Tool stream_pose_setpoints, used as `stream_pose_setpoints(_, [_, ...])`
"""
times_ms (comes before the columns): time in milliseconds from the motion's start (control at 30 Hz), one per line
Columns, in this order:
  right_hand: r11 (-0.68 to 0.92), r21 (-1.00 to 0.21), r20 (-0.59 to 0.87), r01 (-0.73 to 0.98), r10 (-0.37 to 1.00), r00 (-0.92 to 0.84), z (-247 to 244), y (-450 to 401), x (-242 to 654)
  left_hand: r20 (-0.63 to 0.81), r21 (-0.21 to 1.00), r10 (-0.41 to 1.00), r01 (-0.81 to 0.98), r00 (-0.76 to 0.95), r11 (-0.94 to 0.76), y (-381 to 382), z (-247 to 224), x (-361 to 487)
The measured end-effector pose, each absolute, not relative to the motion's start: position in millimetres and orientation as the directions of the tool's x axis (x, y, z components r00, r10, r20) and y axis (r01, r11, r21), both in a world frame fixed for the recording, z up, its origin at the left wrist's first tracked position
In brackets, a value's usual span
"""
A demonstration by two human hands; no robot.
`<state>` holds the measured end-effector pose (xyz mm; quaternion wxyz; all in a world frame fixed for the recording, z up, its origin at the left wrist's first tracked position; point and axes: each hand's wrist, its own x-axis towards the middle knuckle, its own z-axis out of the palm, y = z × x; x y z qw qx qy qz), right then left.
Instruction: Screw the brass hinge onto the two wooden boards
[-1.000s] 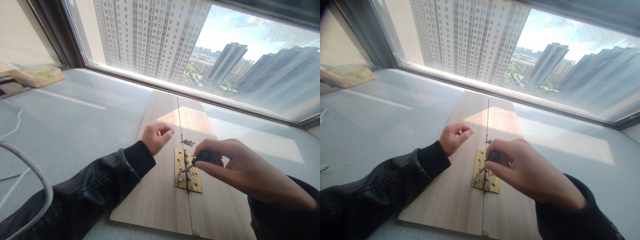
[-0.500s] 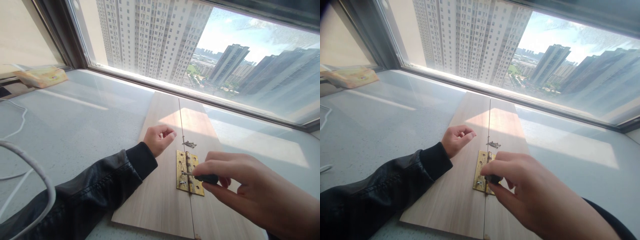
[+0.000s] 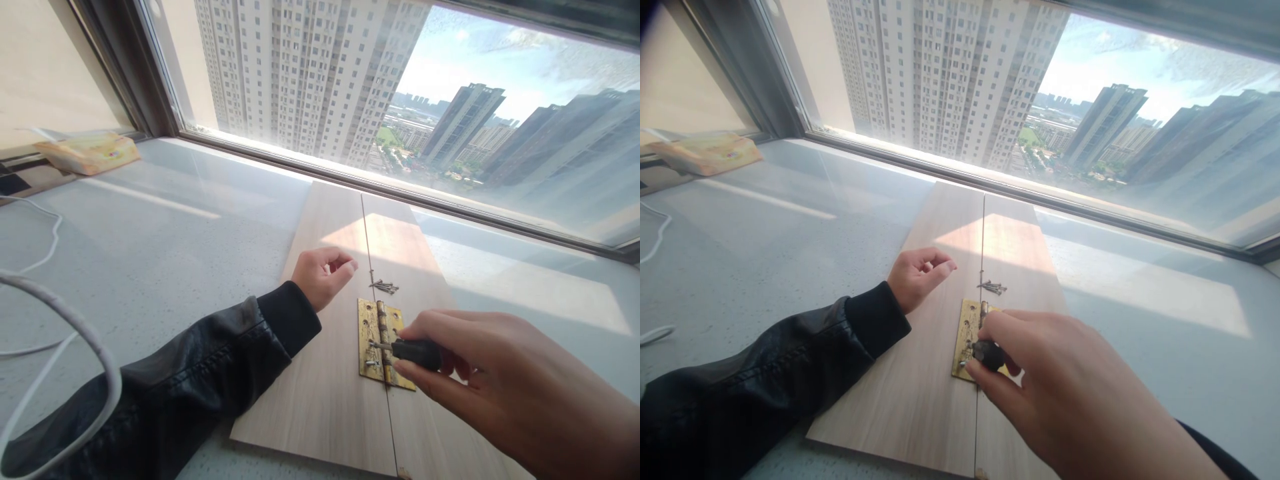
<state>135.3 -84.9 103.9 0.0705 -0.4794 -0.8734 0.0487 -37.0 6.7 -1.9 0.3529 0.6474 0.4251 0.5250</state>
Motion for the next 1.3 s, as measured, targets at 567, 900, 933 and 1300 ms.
stream_pose_setpoints(567, [0.486, 0.139, 0.154, 0.863, 0.85, -0.504, 93.9, -81.6, 124.9, 0.479, 0.843, 0.833, 0.119, 0.277, -0.524, -0.6, 2.2, -36.7])
stream_pose_setpoints(900, [0.391, 0.013, 0.008, 0.92, 0.92, -0.391, 105.0, -83.3, 122.9, 0.67, 0.62, 0.507, -0.033, 0.542, -0.784, -43.3, 16.1, -32.3])
stream_pose_setpoints(933, [0.379, 0.004, -0.006, 0.925, 0.925, -0.379, 105.8, -83.8, 122.8, 0.694, 0.608, 0.532, 0.001, 0.486, -0.794, -47.8, 15.0, -28.9])
stream_pose_setpoints(1300, [0.412, -0.035, 0.005, 0.91, 0.911, -0.412, 113.7, -89.9, 130.6, 0.846, 0.422, 0.456, 0.175, 0.277, -0.889, -58.5, 10.3, -11.9])
